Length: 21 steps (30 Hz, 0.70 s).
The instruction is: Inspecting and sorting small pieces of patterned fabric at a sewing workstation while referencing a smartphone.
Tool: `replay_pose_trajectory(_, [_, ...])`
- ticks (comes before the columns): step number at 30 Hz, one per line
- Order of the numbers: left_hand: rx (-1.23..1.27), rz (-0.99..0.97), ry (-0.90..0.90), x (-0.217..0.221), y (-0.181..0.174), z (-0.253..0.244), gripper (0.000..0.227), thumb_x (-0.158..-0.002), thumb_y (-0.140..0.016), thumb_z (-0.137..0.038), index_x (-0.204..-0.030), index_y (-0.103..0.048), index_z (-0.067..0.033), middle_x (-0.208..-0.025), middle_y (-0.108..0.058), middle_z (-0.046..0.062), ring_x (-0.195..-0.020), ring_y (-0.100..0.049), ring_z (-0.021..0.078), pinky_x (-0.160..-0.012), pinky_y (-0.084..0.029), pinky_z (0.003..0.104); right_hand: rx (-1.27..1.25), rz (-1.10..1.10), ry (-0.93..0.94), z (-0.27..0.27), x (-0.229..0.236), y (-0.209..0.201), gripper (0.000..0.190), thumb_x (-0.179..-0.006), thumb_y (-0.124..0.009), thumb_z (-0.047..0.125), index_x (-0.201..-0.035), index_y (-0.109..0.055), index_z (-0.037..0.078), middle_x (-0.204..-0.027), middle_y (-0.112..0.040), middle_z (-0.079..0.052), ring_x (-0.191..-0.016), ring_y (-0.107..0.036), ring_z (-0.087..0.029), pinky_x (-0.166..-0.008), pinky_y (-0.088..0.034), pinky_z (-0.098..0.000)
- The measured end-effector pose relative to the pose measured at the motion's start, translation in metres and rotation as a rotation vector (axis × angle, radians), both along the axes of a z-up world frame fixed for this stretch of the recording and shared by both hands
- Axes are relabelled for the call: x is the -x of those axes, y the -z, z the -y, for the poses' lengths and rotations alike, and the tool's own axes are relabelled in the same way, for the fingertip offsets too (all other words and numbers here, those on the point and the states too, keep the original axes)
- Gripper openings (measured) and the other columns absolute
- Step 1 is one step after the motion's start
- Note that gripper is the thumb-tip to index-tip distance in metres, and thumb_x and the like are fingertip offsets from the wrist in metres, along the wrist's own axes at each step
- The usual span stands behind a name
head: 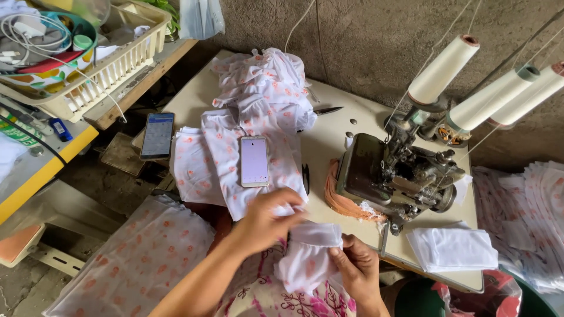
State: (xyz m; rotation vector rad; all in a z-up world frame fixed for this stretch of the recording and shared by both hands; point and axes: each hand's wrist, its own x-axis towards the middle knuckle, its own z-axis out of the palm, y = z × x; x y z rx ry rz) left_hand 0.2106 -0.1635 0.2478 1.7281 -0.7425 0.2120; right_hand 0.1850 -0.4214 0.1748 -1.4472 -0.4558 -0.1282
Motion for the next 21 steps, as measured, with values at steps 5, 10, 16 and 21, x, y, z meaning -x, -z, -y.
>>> replay_pose_trajectory(5, [0.786,-0.698,-1.359,-0.036,0.118,-0.146,0.036,-0.089,-0.072,-0.016,-0.119,-0.054,-0.0179,-0.115,-0.067,0.004,-0.105,-0.065,0.0196,-0.095,-0.053,0.042,-0.205,-0.272,0.006,0.020,-0.003,0.018,0.009,-0.096,-0.067,0.004,-0.095,-0.074,0.000,-0.087,-0.075,-0.010,-0.077,-0.063,-0.018,-0.069,-0.052,-0.0303])
replay_pose_trajectory(10, [0.979,-0.938,-1.371,-0.071,0.157,-0.257,0.056,-0.095,-0.070,-0.030,-0.144,-0.046,-0.0196,-0.142,-0.056,0.001,-0.128,-0.056,0.0201,-0.098,-0.044,0.043,-0.220,-0.307,0.037,0.025,-0.011,0.031,0.008,-0.097,-0.067,0.006,-0.096,-0.071,-0.001,-0.087,-0.074,-0.009,-0.080,-0.065,-0.016,-0.071,-0.052,-0.0278])
replay_pose_trajectory(16, [1.057,-0.926,-1.319,-0.116,0.203,-0.303,0.021,-0.087,-0.079,-0.022,-0.101,-0.068,-0.0103,-0.104,-0.065,0.005,-0.082,-0.062,0.0163,-0.073,-0.057,0.030,-0.182,-0.297,0.088,0.028,-0.017,0.040,0.010,-0.097,-0.066,0.006,-0.099,-0.072,-0.003,-0.088,-0.074,-0.010,-0.082,-0.065,-0.017,-0.073,-0.053,-0.0280])
replay_pose_trajectory(21, [1.060,-0.937,-1.351,-0.122,0.197,-0.304,0.014,-0.087,-0.080,-0.012,-0.089,-0.066,-0.0102,-0.077,-0.057,0.002,-0.062,-0.051,0.0116,-0.054,-0.050,0.029,-0.211,-0.336,0.102,0.031,-0.021,0.047,0.006,-0.098,-0.065,0.004,-0.097,-0.069,-0.001,-0.089,-0.074,-0.010,-0.083,-0.065,-0.016,-0.073,-0.053,-0.0271])
